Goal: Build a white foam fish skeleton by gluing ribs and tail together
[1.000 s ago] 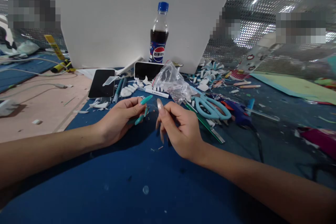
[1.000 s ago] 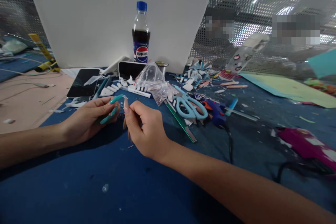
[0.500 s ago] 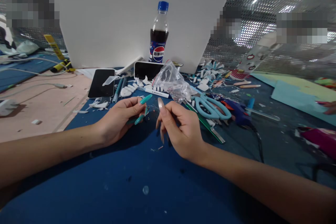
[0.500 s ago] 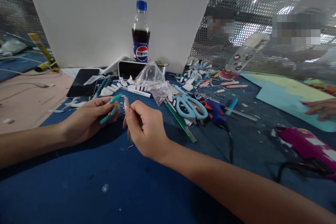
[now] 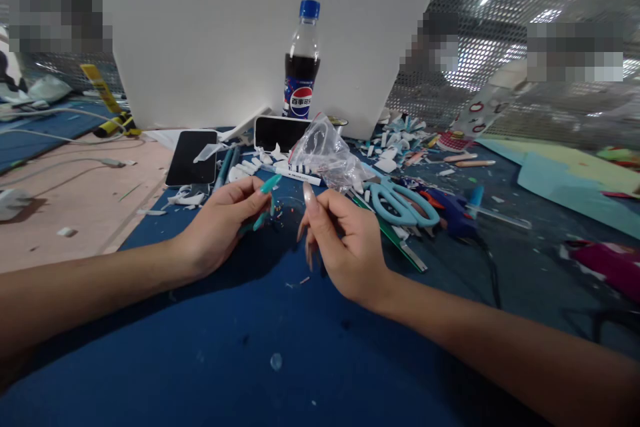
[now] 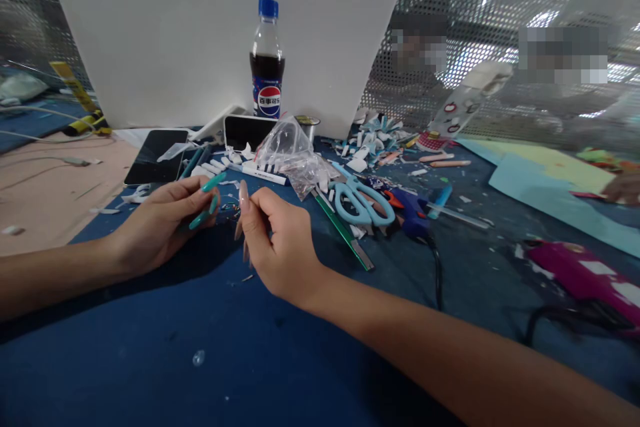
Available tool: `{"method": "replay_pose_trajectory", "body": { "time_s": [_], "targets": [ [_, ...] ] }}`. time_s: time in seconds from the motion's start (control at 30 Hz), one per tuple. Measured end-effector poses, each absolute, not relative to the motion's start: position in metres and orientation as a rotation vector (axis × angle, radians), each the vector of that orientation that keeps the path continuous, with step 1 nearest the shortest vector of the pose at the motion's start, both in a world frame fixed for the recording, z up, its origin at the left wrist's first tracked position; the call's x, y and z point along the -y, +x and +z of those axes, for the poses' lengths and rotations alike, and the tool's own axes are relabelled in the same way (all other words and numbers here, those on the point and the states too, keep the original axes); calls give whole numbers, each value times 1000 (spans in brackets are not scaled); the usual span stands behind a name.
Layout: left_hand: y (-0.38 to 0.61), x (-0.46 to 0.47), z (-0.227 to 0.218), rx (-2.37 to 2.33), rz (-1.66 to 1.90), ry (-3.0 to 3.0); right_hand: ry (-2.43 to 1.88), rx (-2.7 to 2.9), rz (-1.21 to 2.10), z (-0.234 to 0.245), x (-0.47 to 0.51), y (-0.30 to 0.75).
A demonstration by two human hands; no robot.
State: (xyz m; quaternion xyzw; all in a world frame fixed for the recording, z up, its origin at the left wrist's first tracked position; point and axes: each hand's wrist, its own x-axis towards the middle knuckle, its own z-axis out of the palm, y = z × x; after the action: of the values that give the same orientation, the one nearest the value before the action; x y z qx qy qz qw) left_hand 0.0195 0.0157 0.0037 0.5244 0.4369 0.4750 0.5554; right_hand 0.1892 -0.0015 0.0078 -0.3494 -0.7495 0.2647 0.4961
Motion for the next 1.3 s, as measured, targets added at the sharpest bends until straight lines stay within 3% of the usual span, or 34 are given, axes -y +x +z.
{"method": "replay_pose_trajectory", "body": {
  "time_s": [0.13,0.33,0.7,1.3],
  "targets": [
    [7,-25,3,-1322,1135,1858,-862,1768,699,7,1,189],
    [0,-32,1,-1465,540,2631,-856,1752,707,7,1,189],
    [0,-31,-3,-1493,604,2895,-887,1754,717,7,1,188],
    [-8,-44,12,-889,109,3429,-866,1743,755,8,1,189]
  ]
}}
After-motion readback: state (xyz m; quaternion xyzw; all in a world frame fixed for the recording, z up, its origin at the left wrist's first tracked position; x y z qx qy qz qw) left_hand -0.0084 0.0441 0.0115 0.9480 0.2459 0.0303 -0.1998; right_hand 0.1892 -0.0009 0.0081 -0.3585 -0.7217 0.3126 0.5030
